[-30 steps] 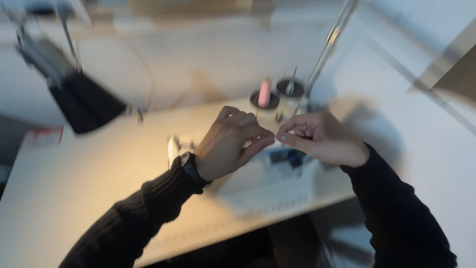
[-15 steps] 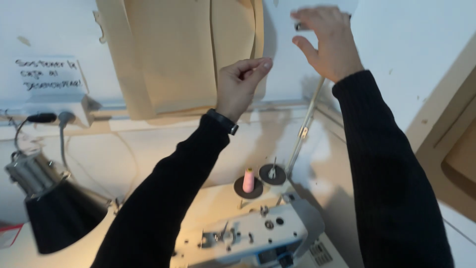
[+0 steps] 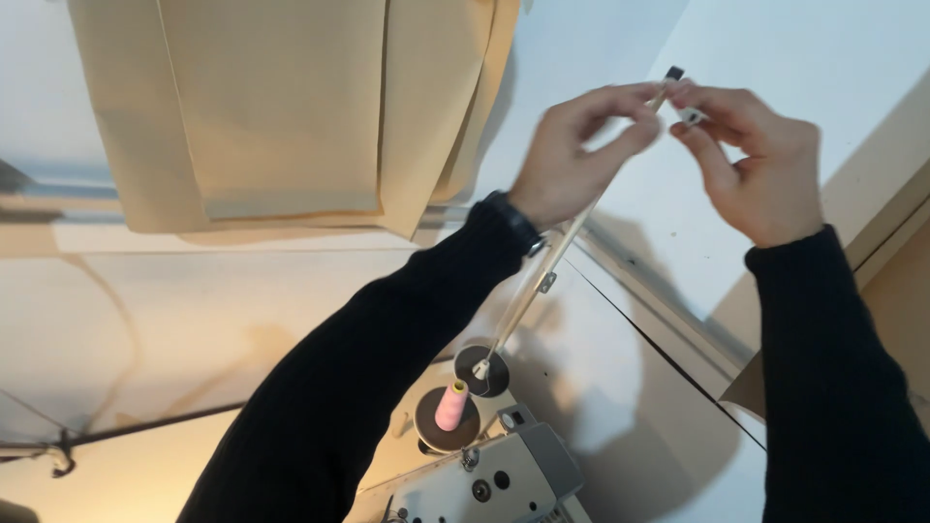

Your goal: Threading an industrial sewing machine with pink thread.

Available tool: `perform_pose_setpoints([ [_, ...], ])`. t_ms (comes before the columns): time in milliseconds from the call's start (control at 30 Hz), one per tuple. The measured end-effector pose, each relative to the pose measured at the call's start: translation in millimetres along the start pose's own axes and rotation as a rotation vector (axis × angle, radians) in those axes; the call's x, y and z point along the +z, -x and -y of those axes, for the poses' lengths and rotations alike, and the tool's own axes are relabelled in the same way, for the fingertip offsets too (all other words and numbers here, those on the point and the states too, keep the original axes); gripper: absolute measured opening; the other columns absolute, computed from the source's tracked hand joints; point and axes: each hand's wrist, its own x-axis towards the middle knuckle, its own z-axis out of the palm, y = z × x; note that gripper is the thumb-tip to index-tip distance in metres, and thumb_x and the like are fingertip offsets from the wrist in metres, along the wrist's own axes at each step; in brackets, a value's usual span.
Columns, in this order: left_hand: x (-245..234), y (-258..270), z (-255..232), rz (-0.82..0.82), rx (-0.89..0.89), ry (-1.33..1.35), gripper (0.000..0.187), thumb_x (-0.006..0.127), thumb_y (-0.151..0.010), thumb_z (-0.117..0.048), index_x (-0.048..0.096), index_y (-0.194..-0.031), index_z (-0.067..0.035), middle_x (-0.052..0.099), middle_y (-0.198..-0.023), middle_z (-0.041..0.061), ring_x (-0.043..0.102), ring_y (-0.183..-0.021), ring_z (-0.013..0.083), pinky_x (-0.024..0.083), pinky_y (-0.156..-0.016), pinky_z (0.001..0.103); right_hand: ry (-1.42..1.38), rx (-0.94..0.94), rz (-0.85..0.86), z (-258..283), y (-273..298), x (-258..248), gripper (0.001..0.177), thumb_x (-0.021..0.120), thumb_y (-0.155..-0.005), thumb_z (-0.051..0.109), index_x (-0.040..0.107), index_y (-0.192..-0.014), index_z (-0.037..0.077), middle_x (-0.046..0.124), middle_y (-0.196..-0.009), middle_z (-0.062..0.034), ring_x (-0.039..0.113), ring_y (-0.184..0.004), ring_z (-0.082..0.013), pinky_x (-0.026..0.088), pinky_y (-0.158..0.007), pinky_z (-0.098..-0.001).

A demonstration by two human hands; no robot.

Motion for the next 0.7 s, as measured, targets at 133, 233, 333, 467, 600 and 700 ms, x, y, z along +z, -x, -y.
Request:
perform_pose_setpoints([
  [133, 5.3, -14.0, 35.1, 0.03, -0.033, 0.287, 0.011, 0.066, -0.107, -0.01, 0.066, -0.104, 0.001, 0.068, -0.135, 0.017, 0.07, -0.114, 0.0154, 0.062, -0.102, 0.033, 0.02, 0.061, 0.031, -13.0, 2.0, 4.9, 0.02, 0.069, -0.114, -0.004, 0.066, -0.134, -0.003, 0.072, -0.127, -0.0156, 0.073, -0.113, -0.0195, 0.062, -0.101, -0.0295],
  [233, -7.9, -18.1, 29.0, 0.119, -0.055, 0.34, 0.009, 0.065, -0.103, -0.008, 0.065, -0.104, 0.001, 0.07, -0.129, 0.013, 0.07, -0.114, 0.0151, 0.064, -0.096, 0.031, -0.088, 0.105, 0.036, -13.5, 2.0, 7.9, 0.017, 0.068, -0.113, -0.005, 0.065, -0.13, -0.006, 0.07, -0.132, -0.0166, 0.071, -0.116, -0.0189, 0.061, -0.102, -0.0293],
  [333, -23.2, -22.9, 16.4, 0.209, 0.015, 0.138, 0.008, 0.065, -0.104, -0.008, 0.065, -0.101, 0.0, 0.071, -0.106, 0.009, 0.065, -0.128, 0.0143, 0.061, -0.096, 0.03, -0.094, 0.115, -0.008, 13.7, -14.6, 12.4, 0.021, 0.066, -0.103, -0.008, 0.062, -0.124, -0.008, 0.068, -0.126, -0.0178, 0.068, -0.113, -0.0192, 0.059, -0.098, -0.0309],
  [467, -29.9, -33.7, 13.4, 0.239, 0.018, 0.115, 0.011, 0.066, -0.102, -0.01, 0.061, -0.097, -0.001, 0.072, -0.101, 0.004, 0.07, -0.123, 0.0165, 0.062, -0.094, 0.029, -0.119, 0.129, 0.016, 14.2, -18.9, 14.7, 0.021, 0.065, -0.102, -0.008, 0.062, -0.123, -0.007, 0.067, -0.126, -0.0168, 0.068, -0.114, -0.018, 0.06, -0.099, -0.03],
  [600, -27.7, -33.6, 15.3, 0.209, -0.002, 0.012, 0.013, 0.069, -0.1, -0.015, 0.062, -0.097, -0.003, 0.073, -0.098, 0.003, 0.076, -0.108, 0.0146, 0.063, -0.09, 0.028, -0.059, 0.175, -0.004, 15.5, -19.7, 18.6, 0.024, 0.067, -0.1, -0.009, 0.063, -0.123, -0.007, 0.068, -0.123, -0.0183, 0.068, -0.112, -0.0197, 0.06, -0.097, -0.0314],
  [700, -25.2, -33.5, 9.4, 0.171, -0.002, -0.043, 0.016, 0.069, -0.1, -0.02, 0.064, -0.097, -0.006, 0.076, -0.098, 0.001, 0.078, -0.1, 0.0102, 0.065, -0.083, 0.026, -0.086, 0.183, -0.008, 8.1, -16.0, 18.0, 0.024, 0.067, -0.102, -0.008, 0.063, -0.125, -0.006, 0.068, -0.125, -0.0176, 0.068, -0.115, -0.0197, 0.06, -0.099, -0.0314],
])
